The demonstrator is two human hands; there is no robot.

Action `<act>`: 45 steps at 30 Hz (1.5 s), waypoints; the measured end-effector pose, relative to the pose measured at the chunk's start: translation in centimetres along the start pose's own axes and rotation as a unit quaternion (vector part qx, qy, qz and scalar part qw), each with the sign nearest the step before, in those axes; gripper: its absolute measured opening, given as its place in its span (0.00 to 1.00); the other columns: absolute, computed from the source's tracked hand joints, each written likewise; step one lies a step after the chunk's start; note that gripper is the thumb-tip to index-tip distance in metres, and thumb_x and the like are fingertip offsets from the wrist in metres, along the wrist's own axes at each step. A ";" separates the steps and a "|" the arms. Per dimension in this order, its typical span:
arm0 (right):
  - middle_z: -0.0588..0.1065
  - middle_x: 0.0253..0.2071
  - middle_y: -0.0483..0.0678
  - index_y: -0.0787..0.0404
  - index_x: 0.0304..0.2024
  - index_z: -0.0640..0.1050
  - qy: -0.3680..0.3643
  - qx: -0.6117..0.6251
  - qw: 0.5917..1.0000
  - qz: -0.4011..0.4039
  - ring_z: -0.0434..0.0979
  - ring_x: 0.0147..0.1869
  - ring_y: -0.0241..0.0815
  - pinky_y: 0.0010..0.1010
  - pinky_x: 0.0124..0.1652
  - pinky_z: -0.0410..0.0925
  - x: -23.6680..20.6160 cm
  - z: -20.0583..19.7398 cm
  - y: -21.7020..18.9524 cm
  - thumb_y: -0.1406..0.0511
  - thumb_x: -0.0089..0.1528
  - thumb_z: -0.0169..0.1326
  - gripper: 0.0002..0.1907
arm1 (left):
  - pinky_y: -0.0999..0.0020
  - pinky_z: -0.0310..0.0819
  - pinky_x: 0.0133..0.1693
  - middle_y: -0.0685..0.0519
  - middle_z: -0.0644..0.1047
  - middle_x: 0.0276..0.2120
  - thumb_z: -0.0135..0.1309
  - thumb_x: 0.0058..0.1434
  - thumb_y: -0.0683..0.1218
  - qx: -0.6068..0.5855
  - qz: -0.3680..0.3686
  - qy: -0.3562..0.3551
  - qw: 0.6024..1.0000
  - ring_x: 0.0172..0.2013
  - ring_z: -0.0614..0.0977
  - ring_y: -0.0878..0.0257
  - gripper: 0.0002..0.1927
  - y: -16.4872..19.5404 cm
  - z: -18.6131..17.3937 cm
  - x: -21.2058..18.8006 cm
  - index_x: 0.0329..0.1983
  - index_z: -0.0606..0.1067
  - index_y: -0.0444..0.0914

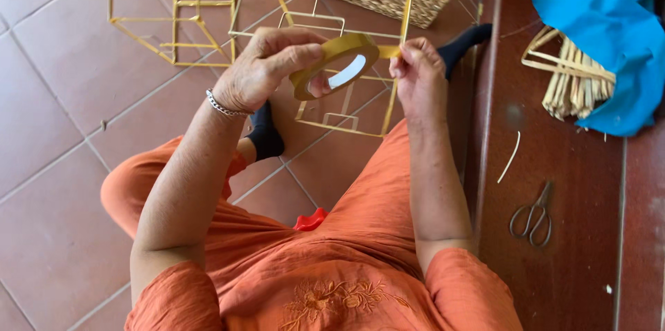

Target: The person sits on the floor and wraps yellow tape around the edges of a rectangular wire basket frame. They repeatedly measure, cut, and apply tape to reinforce the frame's edges, using scissors to trim the tape.

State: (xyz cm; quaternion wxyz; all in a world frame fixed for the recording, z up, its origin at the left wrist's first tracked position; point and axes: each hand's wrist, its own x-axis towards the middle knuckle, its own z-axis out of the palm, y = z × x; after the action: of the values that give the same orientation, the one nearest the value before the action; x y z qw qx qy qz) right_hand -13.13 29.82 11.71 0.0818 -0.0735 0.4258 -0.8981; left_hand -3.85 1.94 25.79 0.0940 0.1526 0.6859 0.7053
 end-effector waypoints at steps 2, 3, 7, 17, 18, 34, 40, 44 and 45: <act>0.76 0.30 0.48 0.62 0.34 0.76 0.024 0.073 0.997 0.003 0.73 0.32 0.38 0.28 0.34 0.65 -1.8 -2.0 0.4 0.66 0.64 0.60 0.07 | 0.72 0.77 0.46 0.53 0.82 0.31 0.50 0.74 0.51 0.037 0.001 -0.011 0.999 0.35 0.82 0.68 0.20 -0.4 1.6 1.3 0.55 0.79 0.30; 0.76 0.30 0.48 0.62 0.33 0.76 0.036 0.110 0.993 0.007 0.73 0.31 0.39 0.29 0.34 0.65 -2.8 -3.0 0.7 0.65 0.64 0.59 0.09 | 0.73 0.77 0.41 0.53 0.81 0.29 0.50 0.73 0.51 0.049 -0.028 -0.016 0.998 0.32 0.82 0.69 0.19 -0.7 2.2 1.6 0.53 0.79 0.31; 0.73 0.31 0.45 0.61 0.38 0.76 0.009 0.029 0.999 -0.020 0.69 0.33 0.33 0.26 0.39 0.63 -6.5 -5.6 1.8 0.66 0.69 0.59 0.07 | 0.74 0.78 0.30 0.54 0.80 0.25 0.50 0.70 0.51 0.084 -0.106 -0.041 0.990 0.27 0.81 0.70 0.18 -1.5 4.4 1.9 0.47 0.81 0.33; 0.74 0.31 0.44 0.62 0.34 0.75 0.033 -0.201 0.976 -0.080 0.74 0.35 0.32 0.25 0.39 0.73 -12.2 -5.8 1.0 0.68 0.69 0.59 0.08 | 0.73 0.74 0.24 0.54 0.80 0.20 0.55 0.66 0.49 0.126 -0.189 -0.086 0.970 0.21 0.80 0.70 0.14 -2.4 4.6 -0.8 0.42 0.84 0.34; 0.75 0.31 0.45 0.62 0.35 0.75 0.031 -0.192 0.978 -0.073 0.74 0.35 0.32 0.25 0.39 0.73 -12.3 -5.7 0.9 0.69 0.68 0.60 0.08 | 0.73 0.76 0.24 0.54 0.80 0.20 0.56 0.65 0.49 0.135 -0.212 -0.075 0.965 0.21 0.81 0.70 0.14 -2.5 4.2 -1.5 0.40 0.84 0.33; 0.78 0.37 0.51 0.63 0.38 0.75 0.028 -0.215 0.974 -0.064 0.75 0.39 0.35 0.27 0.44 0.72 -10.9 -5.6 -0.1 0.70 0.70 0.58 0.05 | 0.67 0.71 0.24 0.49 0.76 0.14 0.65 0.53 0.58 0.405 -0.271 0.055 0.872 0.16 0.78 0.62 0.20 -1.3 -3.7 -6.5 0.25 0.83 0.35; 0.78 0.36 0.51 0.62 0.38 0.76 0.041 -0.227 0.971 -0.056 0.78 0.38 0.36 0.28 0.42 0.74 -10.7 -5.7 -0.2 0.70 0.70 0.58 0.05 | 0.58 0.75 0.34 0.47 0.77 0.17 0.65 0.48 0.70 0.590 -0.279 0.051 0.756 0.24 0.80 0.50 0.29 -3.6 -3.1 -5.8 0.19 0.82 0.39; 0.78 0.35 0.50 0.61 0.39 0.76 0.045 -0.225 0.972 -0.056 0.79 0.38 0.36 0.28 0.43 0.75 -10.7 -5.9 -0.1 0.69 0.70 0.58 0.05 | 0.58 0.75 0.33 0.47 0.77 0.18 0.64 0.49 0.75 0.615 -0.301 0.051 0.727 0.25 0.81 0.50 0.34 -4.8 -3.3 -5.8 0.20 0.82 0.39; 0.78 0.35 0.50 0.61 0.39 0.76 0.044 -0.224 0.972 -0.054 0.79 0.38 0.36 0.28 0.43 0.75 -10.7 -5.9 -0.1 0.69 0.70 0.58 0.05 | 0.57 0.75 0.33 0.47 0.77 0.18 0.64 0.50 0.75 0.605 -0.307 0.055 0.732 0.26 0.81 0.50 0.33 -5.0 -3.4 -5.9 0.19 0.82 0.40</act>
State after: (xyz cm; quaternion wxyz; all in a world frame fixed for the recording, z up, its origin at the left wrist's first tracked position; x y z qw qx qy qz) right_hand -3.88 36.60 7.40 -0.0043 -0.0729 0.6144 -0.7856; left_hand 0.11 -3.07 20.30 0.1554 -0.0810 0.9812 0.0808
